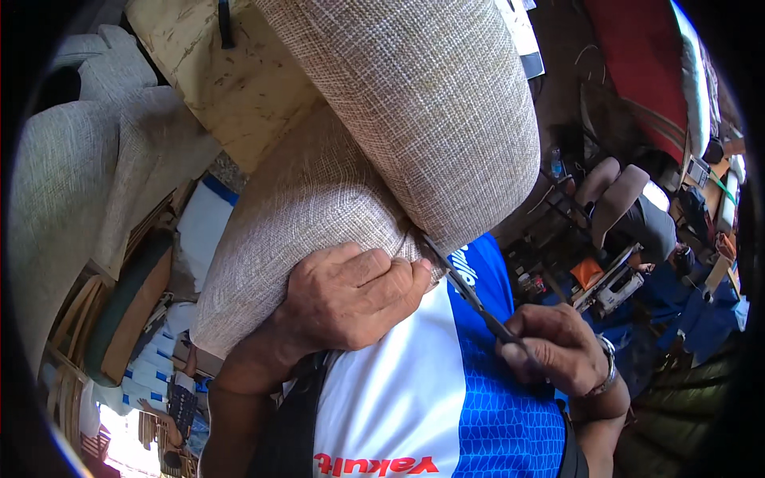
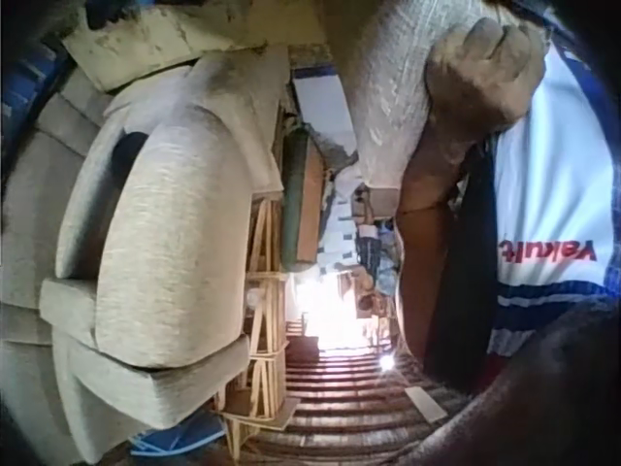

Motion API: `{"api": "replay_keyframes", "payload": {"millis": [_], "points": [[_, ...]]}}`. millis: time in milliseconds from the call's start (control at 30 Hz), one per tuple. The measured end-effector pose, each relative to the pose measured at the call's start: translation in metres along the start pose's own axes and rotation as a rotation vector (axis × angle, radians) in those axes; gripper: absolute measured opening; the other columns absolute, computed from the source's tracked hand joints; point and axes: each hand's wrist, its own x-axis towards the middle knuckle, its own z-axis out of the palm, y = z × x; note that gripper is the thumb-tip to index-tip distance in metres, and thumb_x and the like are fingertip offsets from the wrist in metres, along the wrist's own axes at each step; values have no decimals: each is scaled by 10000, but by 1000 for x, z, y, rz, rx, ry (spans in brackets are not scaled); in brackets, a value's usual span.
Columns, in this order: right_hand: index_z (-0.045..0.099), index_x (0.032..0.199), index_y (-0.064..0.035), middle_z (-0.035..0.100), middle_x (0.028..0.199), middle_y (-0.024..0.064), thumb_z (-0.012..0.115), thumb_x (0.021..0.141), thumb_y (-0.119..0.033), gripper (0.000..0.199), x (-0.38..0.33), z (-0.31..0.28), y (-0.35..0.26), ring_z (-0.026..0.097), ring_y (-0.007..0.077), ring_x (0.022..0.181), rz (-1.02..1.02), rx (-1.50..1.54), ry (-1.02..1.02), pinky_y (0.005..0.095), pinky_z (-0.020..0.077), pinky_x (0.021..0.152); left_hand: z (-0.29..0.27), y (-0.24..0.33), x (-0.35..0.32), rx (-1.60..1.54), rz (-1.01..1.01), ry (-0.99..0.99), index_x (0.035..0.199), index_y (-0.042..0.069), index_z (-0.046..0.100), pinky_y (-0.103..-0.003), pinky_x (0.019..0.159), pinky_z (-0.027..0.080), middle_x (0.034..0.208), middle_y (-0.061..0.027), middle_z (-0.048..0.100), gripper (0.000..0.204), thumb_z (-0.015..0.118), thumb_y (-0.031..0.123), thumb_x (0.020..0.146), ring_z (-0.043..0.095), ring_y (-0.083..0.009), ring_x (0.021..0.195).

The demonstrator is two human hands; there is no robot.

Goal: The person reupholsters a chair armrest by securing a blue foam piece to a wooden base with a power drill. They wrap a beige fabric cover over the foam, staple it to the wood frame, and trim the excess fabric with scissors.

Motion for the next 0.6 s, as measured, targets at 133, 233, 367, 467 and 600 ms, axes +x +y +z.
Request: {"api": "replay_keyframes", "payload": {"millis": [133,233,367,467,600], "points": [[660,880,-37,621,655,9,694,982,-358,338,3,-1,-1,546,76,574,74,93,-8,233,373,523,-1,2,0,-23,7,-13,957,36,764,-264,520,449,856,-16,605,219,823,109,759,553,-106,652],[679,902,-32,623,653,5,708,966,-390,364,2,-4,2,545,76,559,38,7,-1,234,383,526,2,4,0,-19,-6,3,949,27,751,-260,531,464,810,-11,580,196,803,92,772,567,-106,660],[700,994,13,652,712,39,721,951,-401,416,-4,-10,28,560,96,588,-91,-216,60,268,422,556,-3,4,4,29,-26,11,939,7,729,-251,552,498,743,-3,545,151,746,69,801,593,-110,674],[699,979,19,653,722,48,718,952,-404,424,-9,1,29,563,98,610,-179,-203,100,277,420,564,-3,4,8,26,-12,16,926,2,726,-252,540,498,737,-9,541,132,742,61,809,589,-111,659],[688,940,10,647,714,35,703,970,-370,381,-4,16,21,559,92,622,-97,-232,149,276,416,571,-2,2,6,-2,12,-17,897,3,725,-259,524,491,722,-5,533,95,742,50,815,576,-107,644]]}}
